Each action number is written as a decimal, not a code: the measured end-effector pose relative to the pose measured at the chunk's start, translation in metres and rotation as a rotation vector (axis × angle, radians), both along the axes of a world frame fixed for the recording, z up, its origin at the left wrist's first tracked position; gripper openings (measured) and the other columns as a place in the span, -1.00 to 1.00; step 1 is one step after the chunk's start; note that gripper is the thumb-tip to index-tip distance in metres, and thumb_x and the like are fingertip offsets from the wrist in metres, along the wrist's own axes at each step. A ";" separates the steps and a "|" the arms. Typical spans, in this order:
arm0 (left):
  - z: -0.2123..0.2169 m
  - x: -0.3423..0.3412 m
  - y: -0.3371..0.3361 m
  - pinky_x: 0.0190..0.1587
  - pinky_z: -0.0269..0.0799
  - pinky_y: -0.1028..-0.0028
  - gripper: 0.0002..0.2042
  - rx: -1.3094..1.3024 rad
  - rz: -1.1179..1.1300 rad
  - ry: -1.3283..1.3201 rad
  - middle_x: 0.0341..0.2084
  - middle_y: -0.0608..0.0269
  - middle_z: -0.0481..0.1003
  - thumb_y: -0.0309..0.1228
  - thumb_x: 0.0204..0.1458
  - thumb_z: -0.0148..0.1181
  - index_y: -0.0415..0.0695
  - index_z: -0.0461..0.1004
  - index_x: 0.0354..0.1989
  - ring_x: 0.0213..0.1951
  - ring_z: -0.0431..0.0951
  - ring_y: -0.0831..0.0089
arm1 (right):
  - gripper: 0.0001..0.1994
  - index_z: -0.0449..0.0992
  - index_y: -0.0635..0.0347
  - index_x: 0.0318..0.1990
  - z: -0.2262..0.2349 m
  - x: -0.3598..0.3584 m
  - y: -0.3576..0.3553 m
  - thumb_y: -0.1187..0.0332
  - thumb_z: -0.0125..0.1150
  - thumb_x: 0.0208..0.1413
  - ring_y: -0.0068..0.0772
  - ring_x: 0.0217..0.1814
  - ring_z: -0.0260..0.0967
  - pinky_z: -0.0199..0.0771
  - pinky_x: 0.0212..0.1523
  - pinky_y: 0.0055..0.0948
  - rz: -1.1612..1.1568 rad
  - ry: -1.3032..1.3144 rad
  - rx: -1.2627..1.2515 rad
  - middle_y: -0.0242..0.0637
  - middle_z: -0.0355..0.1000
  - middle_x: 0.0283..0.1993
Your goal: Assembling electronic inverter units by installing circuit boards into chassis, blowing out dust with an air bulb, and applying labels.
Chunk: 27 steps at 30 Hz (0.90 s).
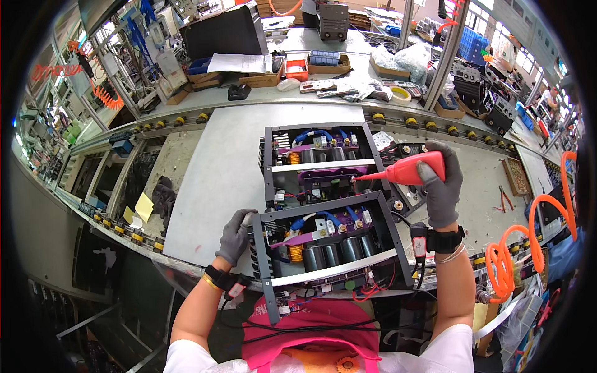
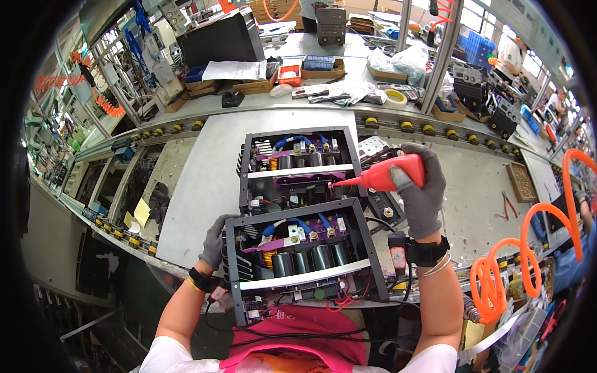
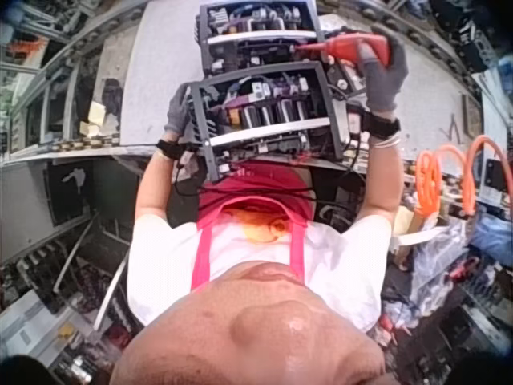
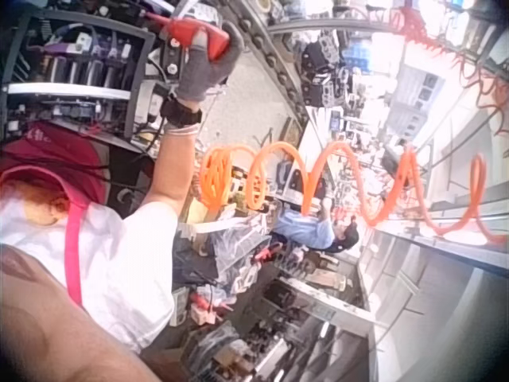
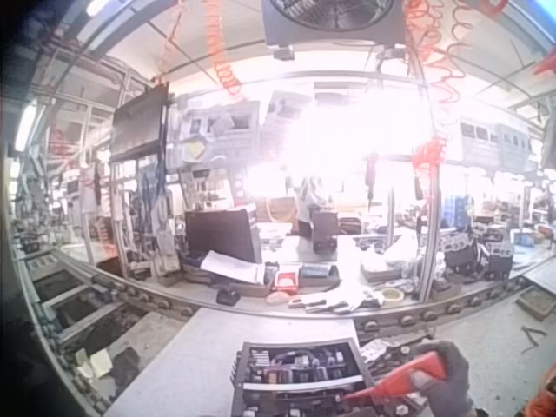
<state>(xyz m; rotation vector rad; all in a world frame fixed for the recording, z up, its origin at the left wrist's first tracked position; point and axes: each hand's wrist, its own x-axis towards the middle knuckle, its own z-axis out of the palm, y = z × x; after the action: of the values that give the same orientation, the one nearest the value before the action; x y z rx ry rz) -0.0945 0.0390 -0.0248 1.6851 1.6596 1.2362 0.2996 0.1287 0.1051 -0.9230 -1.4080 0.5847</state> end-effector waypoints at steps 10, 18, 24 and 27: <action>0.001 -0.007 0.026 -0.04 0.39 0.34 -0.65 -0.190 -0.139 -0.017 -0.21 -0.01 0.54 -0.16 0.24 -0.16 -0.16 0.42 -0.06 -0.11 0.53 0.18 | -0.65 0.40 0.22 -0.04 0.010 0.001 -0.004 0.43 0.24 -0.03 -0.52 -0.10 0.34 0.40 -0.04 -0.49 -0.016 -0.131 0.006 -0.31 0.39 -0.11; 0.010 0.008 0.049 -0.05 0.36 0.32 -0.59 -0.216 -0.186 0.077 -0.19 -0.09 0.50 -0.15 0.22 -0.18 -0.24 0.36 0.00 -0.11 0.50 0.13 | -0.61 0.43 0.22 -0.06 0.075 -0.037 -0.038 0.50 0.26 -0.13 -0.50 -0.07 0.33 0.36 -0.02 -0.50 0.098 -0.130 0.094 -0.32 0.38 -0.09; -0.016 0.001 0.057 -0.13 0.37 0.38 -0.57 -0.302 -0.233 -0.245 -0.31 0.03 0.52 -0.07 0.23 -0.12 -0.25 0.40 -0.11 -0.21 0.50 0.30 | -0.59 0.44 0.20 -0.11 0.083 -0.124 -0.031 0.44 0.34 -0.20 -0.30 -0.16 0.48 0.46 -0.12 -0.42 0.337 -0.524 0.329 -0.21 0.48 -0.20; 0.001 0.008 0.052 -0.13 0.40 0.42 -0.61 -0.248 -0.241 -0.245 -0.32 0.12 0.54 -0.11 0.25 -0.12 -0.24 0.43 -0.16 -0.23 0.51 0.38 | -0.58 0.42 0.20 -0.09 0.074 -0.136 -0.020 0.46 0.34 -0.20 -0.33 -0.14 0.45 0.45 -0.09 -0.41 0.369 -0.600 0.284 -0.22 0.45 -0.17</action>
<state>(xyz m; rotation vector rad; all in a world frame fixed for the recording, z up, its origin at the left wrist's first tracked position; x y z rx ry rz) -0.0862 0.0912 -0.0240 1.4677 1.3574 1.0285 0.1639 0.1082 0.1787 -0.6311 -2.1685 0.3695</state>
